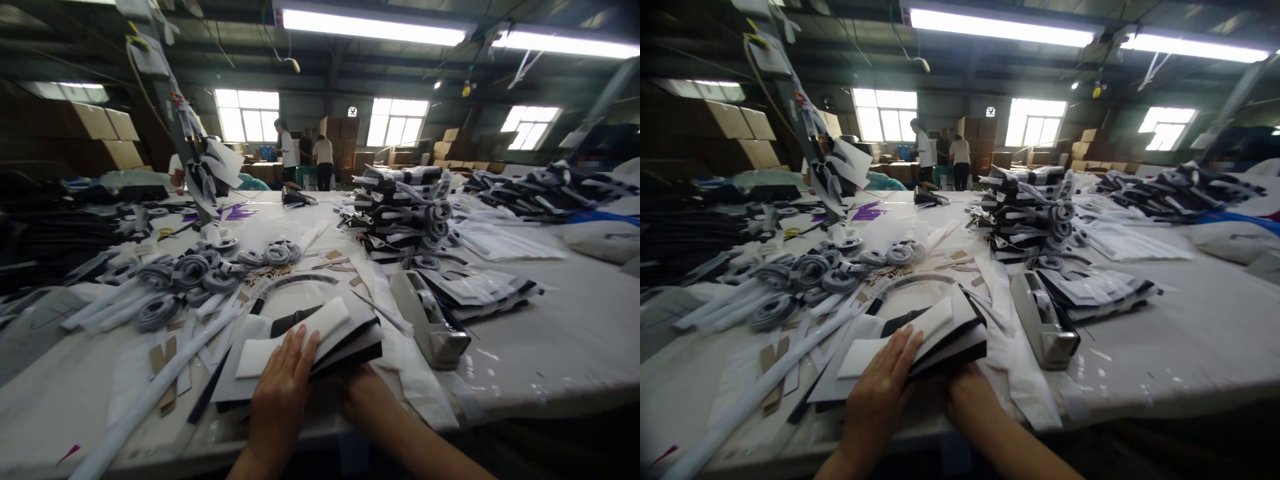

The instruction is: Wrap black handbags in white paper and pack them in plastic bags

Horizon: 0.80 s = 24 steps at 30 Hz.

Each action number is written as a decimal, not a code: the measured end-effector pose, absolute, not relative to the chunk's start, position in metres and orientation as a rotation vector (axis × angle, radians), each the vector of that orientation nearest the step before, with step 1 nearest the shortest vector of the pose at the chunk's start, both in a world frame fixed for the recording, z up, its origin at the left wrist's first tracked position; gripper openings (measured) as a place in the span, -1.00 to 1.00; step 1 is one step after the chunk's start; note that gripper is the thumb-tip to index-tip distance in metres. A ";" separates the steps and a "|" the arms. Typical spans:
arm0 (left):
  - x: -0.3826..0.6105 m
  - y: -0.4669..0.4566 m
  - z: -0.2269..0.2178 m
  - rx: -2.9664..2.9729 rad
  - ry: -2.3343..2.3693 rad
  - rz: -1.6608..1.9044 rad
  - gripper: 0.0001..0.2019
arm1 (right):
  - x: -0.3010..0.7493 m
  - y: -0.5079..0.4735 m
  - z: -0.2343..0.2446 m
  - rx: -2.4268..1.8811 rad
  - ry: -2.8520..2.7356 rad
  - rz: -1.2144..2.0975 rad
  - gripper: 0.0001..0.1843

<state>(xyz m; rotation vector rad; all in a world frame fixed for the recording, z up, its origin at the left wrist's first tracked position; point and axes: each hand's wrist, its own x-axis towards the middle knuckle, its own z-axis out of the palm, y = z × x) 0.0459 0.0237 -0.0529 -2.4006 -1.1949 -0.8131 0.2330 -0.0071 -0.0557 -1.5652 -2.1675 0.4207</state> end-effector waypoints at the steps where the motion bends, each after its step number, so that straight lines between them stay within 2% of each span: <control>1: 0.048 0.023 -0.055 -2.393 -1.173 -0.808 -0.34 | 0.238 -0.024 -0.047 -1.500 -2.225 0.516 -0.63; 4: 0.056 0.020 -0.063 -2.373 -1.108 -0.797 -0.44 | 0.255 -0.049 -0.008 -1.308 -2.234 0.727 -0.72; 7: 0.061 0.017 -0.070 -2.351 -1.082 -0.747 -0.49 | 0.267 -0.016 0.030 -1.379 -2.029 0.494 -0.74; 10: 0.064 0.011 -0.075 -2.308 -1.083 -0.711 -0.50 | 0.272 0.056 0.043 -1.585 -2.069 0.444 -0.71; 14: 0.069 -0.001 -0.082 -2.247 -1.081 -0.780 -0.53 | 0.259 0.145 0.028 -1.912 -2.243 0.500 -0.79; 16: 0.071 -0.005 -0.084 -2.244 -1.102 -0.810 -0.55 | 0.248 0.172 0.016 -2.042 -2.271 0.531 -0.74; 20: 0.074 -0.008 -0.086 -2.235 -1.112 -0.835 -0.57 | 0.231 0.193 -0.007 -2.225 -2.271 0.565 -0.64; 24: 0.075 -0.006 -0.087 -2.214 -1.121 -0.852 -0.57 | 0.232 0.199 -0.017 -2.308 -2.251 0.660 -0.65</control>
